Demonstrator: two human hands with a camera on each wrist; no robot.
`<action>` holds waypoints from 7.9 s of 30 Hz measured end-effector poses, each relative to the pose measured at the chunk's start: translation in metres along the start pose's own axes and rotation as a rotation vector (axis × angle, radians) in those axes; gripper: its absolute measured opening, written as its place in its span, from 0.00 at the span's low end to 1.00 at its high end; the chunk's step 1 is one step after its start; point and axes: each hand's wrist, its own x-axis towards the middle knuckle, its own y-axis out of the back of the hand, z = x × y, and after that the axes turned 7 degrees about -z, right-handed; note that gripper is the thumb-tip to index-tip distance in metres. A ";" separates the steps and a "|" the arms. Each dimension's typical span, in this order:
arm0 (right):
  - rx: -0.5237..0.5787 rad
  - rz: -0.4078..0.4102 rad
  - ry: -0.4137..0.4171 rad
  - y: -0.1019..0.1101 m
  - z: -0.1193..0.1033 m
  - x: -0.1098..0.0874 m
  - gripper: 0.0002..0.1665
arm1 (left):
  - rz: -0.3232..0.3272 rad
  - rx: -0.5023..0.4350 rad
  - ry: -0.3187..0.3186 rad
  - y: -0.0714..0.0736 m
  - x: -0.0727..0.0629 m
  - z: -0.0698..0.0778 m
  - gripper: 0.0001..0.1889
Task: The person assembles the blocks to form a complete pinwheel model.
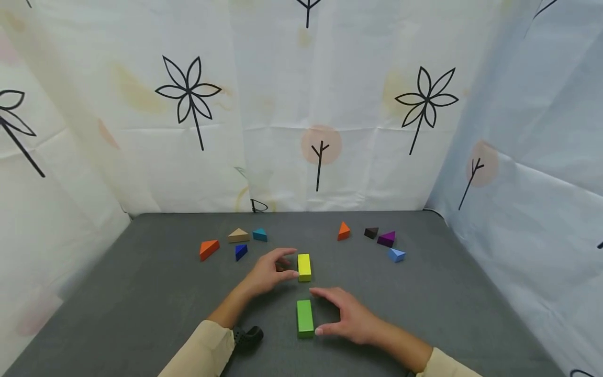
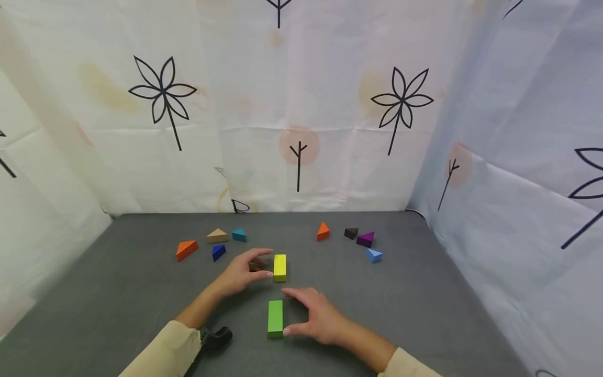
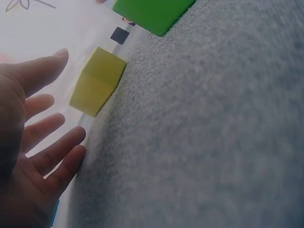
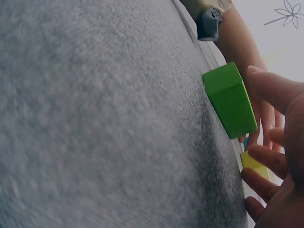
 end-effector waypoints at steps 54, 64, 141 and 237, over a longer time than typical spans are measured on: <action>-0.060 0.003 -0.155 0.009 -0.012 0.023 0.41 | -0.036 -0.023 0.058 0.001 0.004 0.002 0.32; -0.082 0.053 -0.158 0.013 -0.013 0.029 0.41 | -0.036 -0.031 0.079 0.003 0.003 0.004 0.32; -0.208 0.154 -0.053 0.000 -0.004 0.033 0.35 | -0.171 0.363 0.037 -0.017 -0.024 0.033 0.38; -0.587 0.312 -0.476 0.148 0.109 0.050 0.17 | -0.148 0.384 0.083 -0.020 -0.026 0.034 0.38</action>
